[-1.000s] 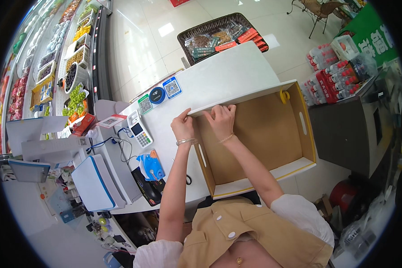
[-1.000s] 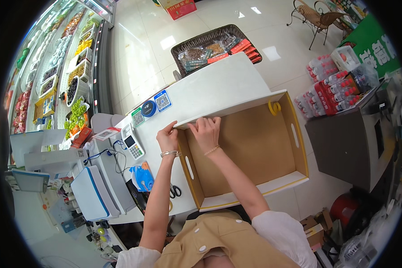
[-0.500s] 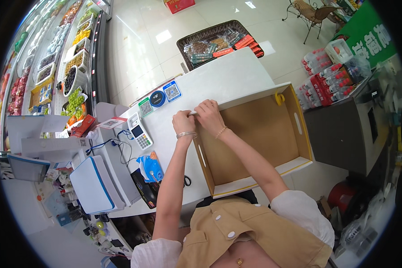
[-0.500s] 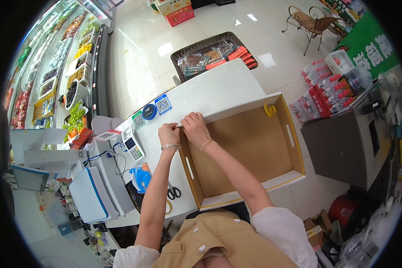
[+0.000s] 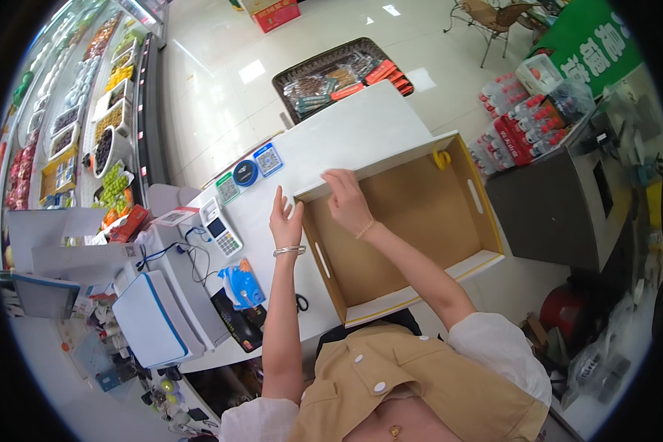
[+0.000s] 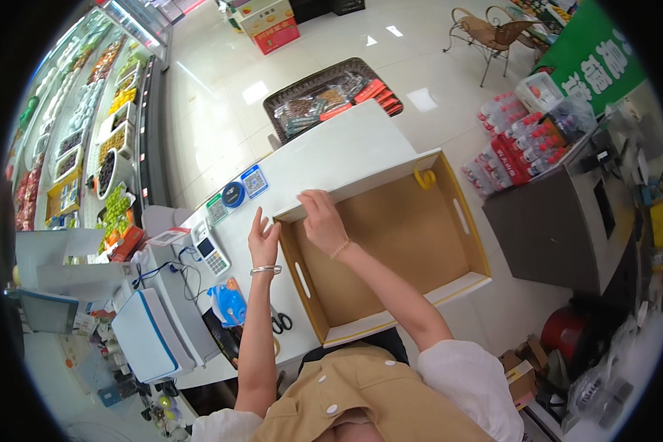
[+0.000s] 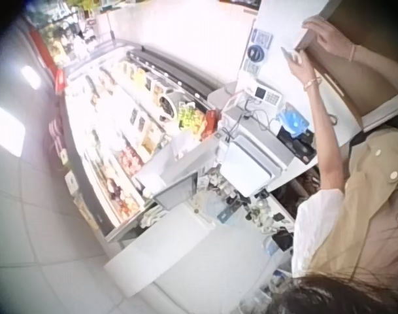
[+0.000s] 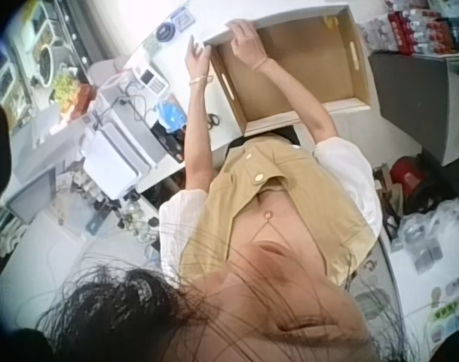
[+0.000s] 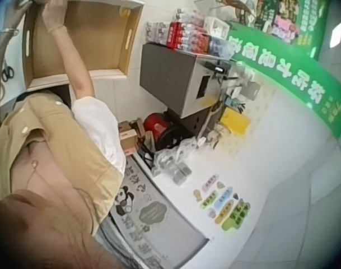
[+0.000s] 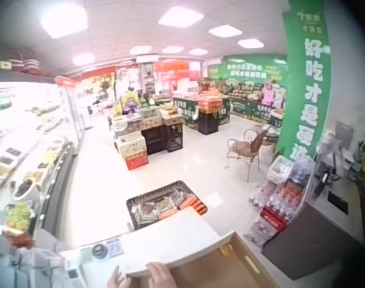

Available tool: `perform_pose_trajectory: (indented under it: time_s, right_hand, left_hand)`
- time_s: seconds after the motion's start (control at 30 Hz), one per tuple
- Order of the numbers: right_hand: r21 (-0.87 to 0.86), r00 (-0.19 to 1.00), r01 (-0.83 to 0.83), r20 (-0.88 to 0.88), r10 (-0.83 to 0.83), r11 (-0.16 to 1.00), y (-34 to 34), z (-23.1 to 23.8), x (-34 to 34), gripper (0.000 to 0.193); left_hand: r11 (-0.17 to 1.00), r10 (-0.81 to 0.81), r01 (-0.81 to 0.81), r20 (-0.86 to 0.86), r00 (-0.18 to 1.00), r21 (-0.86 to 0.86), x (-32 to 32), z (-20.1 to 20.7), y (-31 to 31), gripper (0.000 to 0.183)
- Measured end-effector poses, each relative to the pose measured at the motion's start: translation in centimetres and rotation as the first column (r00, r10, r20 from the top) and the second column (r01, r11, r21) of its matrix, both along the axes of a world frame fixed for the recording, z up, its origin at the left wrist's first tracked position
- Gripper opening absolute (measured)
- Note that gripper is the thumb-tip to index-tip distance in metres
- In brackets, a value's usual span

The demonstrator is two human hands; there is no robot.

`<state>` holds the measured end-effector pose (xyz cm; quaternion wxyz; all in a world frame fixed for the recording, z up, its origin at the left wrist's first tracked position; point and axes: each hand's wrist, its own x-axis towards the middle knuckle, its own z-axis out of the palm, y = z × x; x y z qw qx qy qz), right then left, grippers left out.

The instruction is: The person assembles a cardboard box by folding and taping its edges. They then retrieve a pink sheet from a shelf, place it on the counter, and begin rolling it into a cylindrical shape.

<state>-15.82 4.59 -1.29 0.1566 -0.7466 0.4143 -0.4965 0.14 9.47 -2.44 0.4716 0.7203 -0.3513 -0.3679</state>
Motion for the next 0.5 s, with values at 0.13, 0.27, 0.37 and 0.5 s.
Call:
perform_pose_trajectory:
  time_s: [0.13, 0.27, 0.37, 0.5]
  right_hand:
    - [0.528, 0.886, 0.350, 0.082, -0.457, 0.774, 1.7, -3.0, -6.8, 0.036]
    - [0.359, 0.647, 0.700, 0.047, -0.761, 0.617, -1.8, -4.7, -12.8, 0.054]
    - [0.490, 0.664, 0.662, -0.032, -0.747, 0.567, -3.9, -4.2, -14.4, 0.069]
    - [0.586, 0.695, 0.626, -0.121, -0.708, 0.514, -4.2, -5.2, -16.3, 0.044]
  left_hand:
    - [0.957, -0.273, 0.288, 0.383, 0.883, 0.020, 1.4, -0.7, -2.0, 0.070]
    - [0.887, -0.345, 0.444, 0.818, 0.460, 0.125, 0.9, -0.5, -2.4, 0.072]
    - [0.740, -0.500, 0.618, 0.832, 0.242, 0.265, -3.7, 2.7, -4.3, 0.075]
    - [0.645, -0.361, 0.752, 0.922, 0.140, 0.138, -11.2, 1.6, -7.5, 0.059]
